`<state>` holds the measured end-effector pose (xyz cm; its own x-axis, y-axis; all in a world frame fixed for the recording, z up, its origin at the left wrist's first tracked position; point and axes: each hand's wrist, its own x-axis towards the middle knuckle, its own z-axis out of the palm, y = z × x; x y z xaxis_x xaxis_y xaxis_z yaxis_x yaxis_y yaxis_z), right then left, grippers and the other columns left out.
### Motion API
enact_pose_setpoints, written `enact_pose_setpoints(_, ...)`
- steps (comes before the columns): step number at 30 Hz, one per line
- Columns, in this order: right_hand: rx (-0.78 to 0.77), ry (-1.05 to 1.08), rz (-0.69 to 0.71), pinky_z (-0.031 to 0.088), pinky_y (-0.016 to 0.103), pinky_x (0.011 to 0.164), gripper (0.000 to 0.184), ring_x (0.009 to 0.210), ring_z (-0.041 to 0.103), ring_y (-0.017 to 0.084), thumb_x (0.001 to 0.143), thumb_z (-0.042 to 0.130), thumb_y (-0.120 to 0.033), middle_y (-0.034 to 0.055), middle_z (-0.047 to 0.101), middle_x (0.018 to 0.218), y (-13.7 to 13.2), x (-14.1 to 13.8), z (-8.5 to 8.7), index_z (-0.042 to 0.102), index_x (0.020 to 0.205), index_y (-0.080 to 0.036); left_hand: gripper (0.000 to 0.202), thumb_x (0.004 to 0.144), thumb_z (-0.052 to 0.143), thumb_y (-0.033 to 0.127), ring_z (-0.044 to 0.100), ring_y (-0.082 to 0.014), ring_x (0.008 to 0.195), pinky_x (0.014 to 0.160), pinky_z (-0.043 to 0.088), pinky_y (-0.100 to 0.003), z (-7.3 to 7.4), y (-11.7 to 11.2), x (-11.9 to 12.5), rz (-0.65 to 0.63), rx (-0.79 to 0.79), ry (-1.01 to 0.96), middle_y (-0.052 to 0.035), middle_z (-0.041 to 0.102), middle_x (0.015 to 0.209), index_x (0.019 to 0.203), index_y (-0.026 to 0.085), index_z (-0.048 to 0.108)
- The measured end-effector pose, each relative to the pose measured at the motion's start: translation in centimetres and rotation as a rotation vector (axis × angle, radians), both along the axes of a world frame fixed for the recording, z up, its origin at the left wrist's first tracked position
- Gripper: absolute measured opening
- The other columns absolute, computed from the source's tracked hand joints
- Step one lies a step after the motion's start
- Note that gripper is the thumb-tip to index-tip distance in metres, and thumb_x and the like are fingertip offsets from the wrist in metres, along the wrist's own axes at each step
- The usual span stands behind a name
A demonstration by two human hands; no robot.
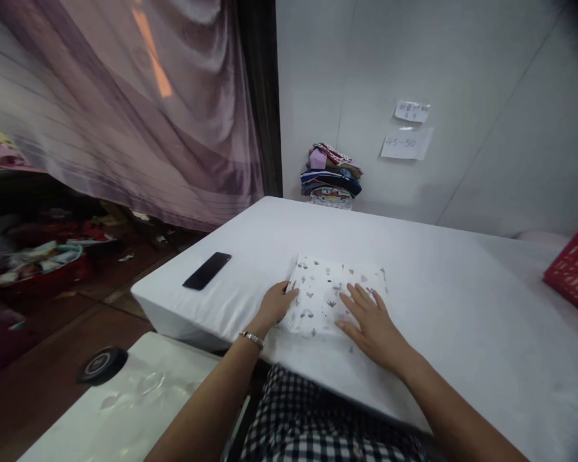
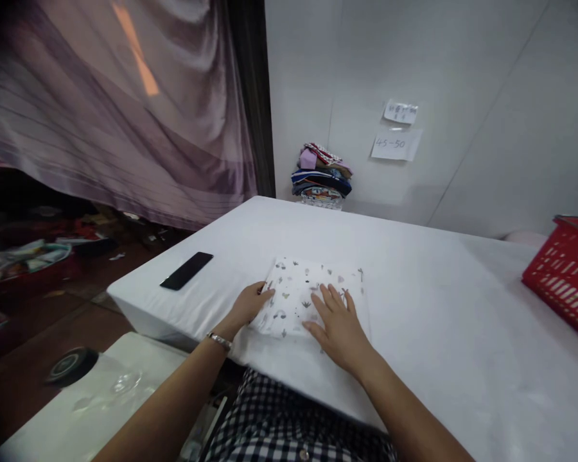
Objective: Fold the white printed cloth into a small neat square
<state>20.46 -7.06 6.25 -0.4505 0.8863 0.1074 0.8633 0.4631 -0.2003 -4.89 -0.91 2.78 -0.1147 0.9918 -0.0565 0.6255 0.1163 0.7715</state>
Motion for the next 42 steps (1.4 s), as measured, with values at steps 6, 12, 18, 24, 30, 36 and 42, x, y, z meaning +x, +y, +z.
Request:
enact_pose_setpoints(6, -0.036, -0.094, -0.252, 0.008, 0.052, 0.109, 0.064, 0.139, 0.002, 0.025, 0.092, 0.024, -0.054, 0.0101, 0.012, 0.151, 4.2, 2.2, -2.1, 0.028, 0.142, -0.014, 0.021, 0.076, 0.055, 0.037, 0.058, -0.0212, 0.075, 0.068, 0.037, -0.028, -0.1, 0.7, -0.2, -0.038, 0.054, 0.125, -0.0067, 0.067, 0.080, 0.076, 0.018, 0.065)
enact_pose_setpoints(12, -0.093, -0.084, -0.282, 0.010, 0.053, 0.108, 0.065, 0.139, 0.002, 0.024, 0.091, 0.023, -0.055, 0.0080, 0.009, 0.152, 5.3, 3.3, -5.6, 0.030, 0.141, -0.015, 0.024, 0.077, 0.053, 0.040, 0.057, -0.0212, 0.069, 0.063, 0.034, -0.028, -0.8, 1.0, -0.6, -0.058, 0.014, 0.145, -0.0052, 0.064, 0.069, 0.067, 0.020, 0.062)
enact_pose_setpoints(18, -0.105, -0.075, -0.289, 0.010, 0.053, 0.108, 0.064, 0.139, 0.002, 0.024, 0.091, 0.024, -0.054, 0.0076, 0.008, 0.152, 5.3, 3.3, -5.3, 0.030, 0.142, -0.015, 0.038, 0.074, 0.058, 0.042, 0.059, -0.0256, 0.090, 0.080, 0.041, -0.033, 0.8, 1.1, -0.5, -0.002, 0.032, 0.075, -0.0105, 0.064, 0.105, 0.103, 0.018, 0.063)
enact_pose_setpoints(24, -0.181, -0.082, -0.262, 0.007, 0.054, 0.108, 0.068, 0.138, 0.005, 0.028, 0.090, 0.027, -0.058, 0.0115, 0.013, 0.151, 5.0, 2.0, -2.2, 0.033, 0.140, -0.014, 0.051, 0.085, 0.046, 0.045, 0.025, -0.0267, 0.135, 0.110, 0.016, -0.044, 2.7, 1.4, 3.3, -0.262, 0.337, 0.422, -0.0120, 0.036, 0.143, 0.128, 0.017, 0.046)
enact_pose_setpoints(30, -0.071, -0.036, -0.054, 0.005, 0.052, 0.109, 0.066, 0.138, 0.007, 0.027, 0.091, 0.024, -0.059, 0.0113, 0.015, 0.150, 3.1, 0.1, -2.7, 0.032, 0.141, -0.016, 0.059, 0.086, 0.039, 0.051, 0.014, -0.0293, 0.138, 0.109, 0.010, -0.052, -0.7, 2.7, 4.5, -0.387, 0.250, 0.633, -0.0110, 0.026, 0.148, 0.135, 0.019, 0.040)
enact_pose_setpoints(36, -0.078, -0.001, -0.028, 0.006, 0.053, 0.109, 0.064, 0.138, 0.010, 0.028, 0.091, 0.026, -0.057, 0.0126, 0.018, 0.149, 2.8, 0.5, -4.7, 0.034, 0.140, -0.017, 0.061, 0.088, 0.034, 0.053, 0.011, -0.0288, 0.139, 0.108, 0.016, -0.051, -1.6, 2.9, 4.0, -0.398, 0.264, 0.697, -0.0096, 0.023, 0.150, 0.138, 0.020, 0.036)
enact_pose_setpoints(42, -0.070, 0.008, -0.028, 0.007, 0.054, 0.109, 0.063, 0.138, 0.011, 0.029, 0.092, 0.027, -0.056, 0.0122, 0.017, 0.149, 2.9, 0.4, -4.4, 0.034, 0.140, -0.017, 0.062, 0.088, 0.031, 0.053, 0.010, -0.0281, 0.139, 0.105, 0.024, -0.048, -1.3, 2.7, 4.1, -0.403, 0.259, 0.704, -0.0088, 0.021, 0.150, 0.139, 0.017, 0.036)
